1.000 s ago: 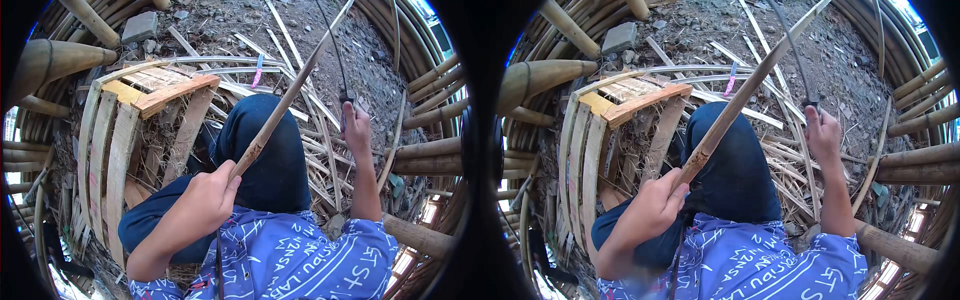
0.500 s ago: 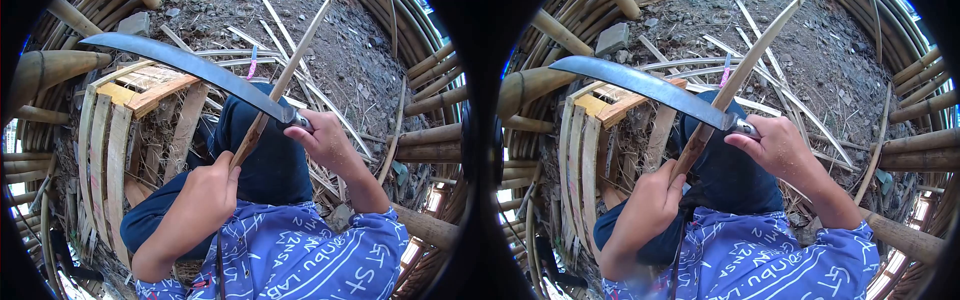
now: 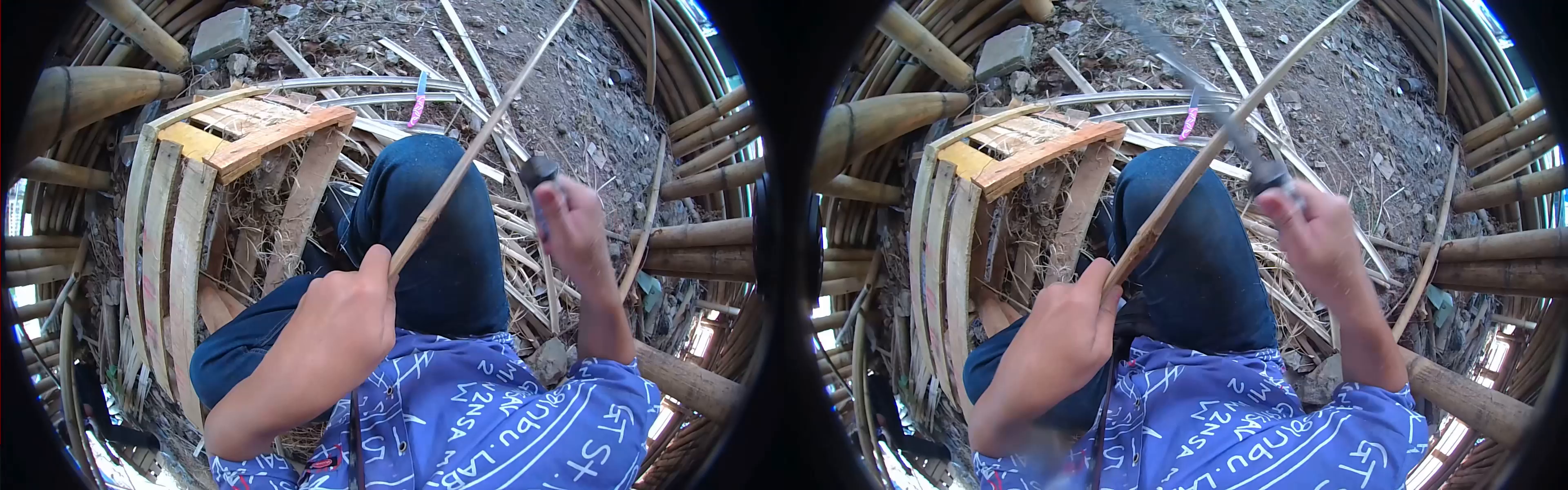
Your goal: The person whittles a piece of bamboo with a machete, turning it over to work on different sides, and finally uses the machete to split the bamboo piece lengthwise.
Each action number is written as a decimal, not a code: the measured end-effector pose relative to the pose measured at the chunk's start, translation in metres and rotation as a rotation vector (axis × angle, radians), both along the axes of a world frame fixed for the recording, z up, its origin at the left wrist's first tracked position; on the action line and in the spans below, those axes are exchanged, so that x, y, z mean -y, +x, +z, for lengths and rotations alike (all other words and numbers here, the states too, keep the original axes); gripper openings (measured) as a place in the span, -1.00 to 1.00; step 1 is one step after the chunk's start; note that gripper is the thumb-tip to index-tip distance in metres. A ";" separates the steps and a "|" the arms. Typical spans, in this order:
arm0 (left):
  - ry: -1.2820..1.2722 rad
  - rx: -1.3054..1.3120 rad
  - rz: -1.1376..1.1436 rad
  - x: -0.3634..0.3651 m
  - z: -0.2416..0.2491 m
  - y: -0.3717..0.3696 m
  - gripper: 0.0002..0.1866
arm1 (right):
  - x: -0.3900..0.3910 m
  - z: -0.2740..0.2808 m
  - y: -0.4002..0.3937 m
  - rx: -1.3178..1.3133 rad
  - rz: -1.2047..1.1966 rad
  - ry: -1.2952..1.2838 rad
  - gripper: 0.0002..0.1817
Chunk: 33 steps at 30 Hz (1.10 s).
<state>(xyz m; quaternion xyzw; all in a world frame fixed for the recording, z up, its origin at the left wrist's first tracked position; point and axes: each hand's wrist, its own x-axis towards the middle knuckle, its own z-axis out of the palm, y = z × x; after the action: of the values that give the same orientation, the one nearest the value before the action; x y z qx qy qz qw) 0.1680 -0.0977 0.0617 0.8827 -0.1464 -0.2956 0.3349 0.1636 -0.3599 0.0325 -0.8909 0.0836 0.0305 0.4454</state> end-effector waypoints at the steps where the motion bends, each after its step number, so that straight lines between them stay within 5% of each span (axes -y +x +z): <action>1: -0.002 0.002 -0.010 0.002 0.001 0.000 -0.85 | -0.011 0.005 -0.005 0.022 0.075 -0.028 -0.46; 7: 0.091 0.148 -0.067 0.003 -0.001 -0.006 -0.90 | -0.031 0.018 -0.001 -0.113 0.325 -0.146 -0.54; 13: 0.105 0.242 -0.089 -0.006 0.004 -0.017 -0.93 | 0.024 -0.010 0.021 0.027 0.089 -0.337 -0.39; 18: 0.092 0.099 -0.007 -0.013 0.009 -0.019 -0.90 | 0.087 -0.036 0.035 -0.033 -0.197 -0.181 -0.35; 22: 0.057 0.079 -0.016 -0.014 0.006 -0.013 -0.90 | 0.070 -0.037 0.021 -0.073 -0.179 0.069 -0.36; 25: -0.095 -0.056 0.001 -0.016 -0.005 -0.001 -0.87 | 0.025 -0.030 0.000 -0.120 -0.084 0.225 -0.39; 28: -0.419 -0.777 0.281 -0.017 -0.018 0.008 -0.75 | -0.008 -0.026 -0.011 -0.047 0.152 0.139 -0.54; 33: -0.650 -1.061 0.312 -0.020 -0.031 0.009 -0.80 | -0.031 -0.014 -0.014 -0.045 0.312 0.092 -0.55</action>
<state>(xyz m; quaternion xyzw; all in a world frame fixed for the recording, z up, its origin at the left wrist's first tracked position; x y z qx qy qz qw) 0.1770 -0.0781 0.0309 0.4806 0.0874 -0.5805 0.6515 0.1495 -0.3286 0.0181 -0.8709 -0.0472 0.1228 0.4735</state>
